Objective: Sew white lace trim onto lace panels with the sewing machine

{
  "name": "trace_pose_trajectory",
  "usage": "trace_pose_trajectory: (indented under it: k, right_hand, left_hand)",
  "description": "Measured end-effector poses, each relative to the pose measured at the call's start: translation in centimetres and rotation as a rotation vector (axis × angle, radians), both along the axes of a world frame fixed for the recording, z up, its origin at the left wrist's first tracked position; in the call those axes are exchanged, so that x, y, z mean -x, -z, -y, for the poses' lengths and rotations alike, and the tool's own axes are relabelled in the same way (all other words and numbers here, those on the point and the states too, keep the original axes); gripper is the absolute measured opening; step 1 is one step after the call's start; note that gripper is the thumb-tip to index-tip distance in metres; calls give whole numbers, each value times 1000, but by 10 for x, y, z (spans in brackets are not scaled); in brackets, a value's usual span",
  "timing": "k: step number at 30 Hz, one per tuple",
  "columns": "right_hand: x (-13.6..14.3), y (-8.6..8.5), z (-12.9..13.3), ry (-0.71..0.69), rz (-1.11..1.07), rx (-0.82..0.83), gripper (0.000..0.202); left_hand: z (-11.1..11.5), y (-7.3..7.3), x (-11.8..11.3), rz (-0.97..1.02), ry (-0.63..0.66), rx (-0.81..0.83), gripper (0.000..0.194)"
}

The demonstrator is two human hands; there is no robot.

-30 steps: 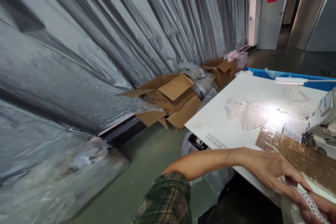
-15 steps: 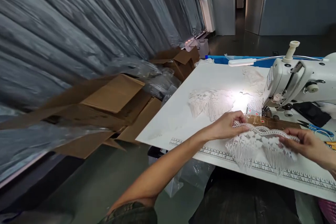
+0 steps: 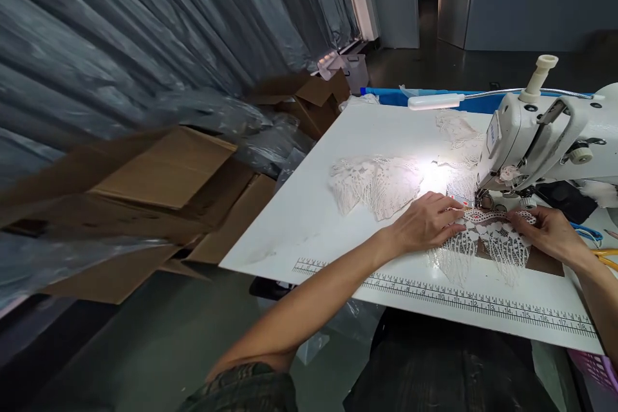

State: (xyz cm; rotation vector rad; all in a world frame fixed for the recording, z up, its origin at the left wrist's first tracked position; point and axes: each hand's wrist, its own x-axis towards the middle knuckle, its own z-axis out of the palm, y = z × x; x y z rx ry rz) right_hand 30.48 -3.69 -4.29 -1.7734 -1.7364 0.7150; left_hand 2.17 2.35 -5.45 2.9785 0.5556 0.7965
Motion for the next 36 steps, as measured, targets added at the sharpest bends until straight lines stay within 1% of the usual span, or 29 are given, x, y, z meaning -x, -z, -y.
trace_pose_trajectory:
  k: [4,7,11,14,17,21,25,30,33,35,36]
  right_hand:
    - [-2,2,0,17,-28,18,48]
    - [0,3,1,33,-25,-16,46]
    - [1,4,2,36,-5,-33,45]
    - [2,2,3,23,-12,-27,44]
    - [5,-4,4,20,-10,-23,44]
    - [8,-11,4,18,19,32,44]
    - [8,-11,6,23,17,85,49]
    - [8,-14,8,-7,-89,159,48]
    - [15,-22,8,6,-235,190,48]
    - [24,-27,9,5,-354,232,50]
    - [30,-29,8,-1,-409,263,51]
  left_hand:
    - [3,1,-1,6,-34,-24,31]
    - [6,-2,0,41,-72,-79,26]
    - [7,-6,2,119,-127,-151,26]
    - [6,-7,3,122,-167,-155,28]
    - [5,-6,5,107,-169,-133,30]
    - [6,-7,5,34,-124,-34,34]
    - [7,-10,4,-35,-47,83,36]
    - [9,-9,2,-115,12,164,31]
    - [10,-10,1,-50,-11,253,33]
    - [13,-15,2,61,-54,407,39]
    - [14,-19,2,121,-76,519,43]
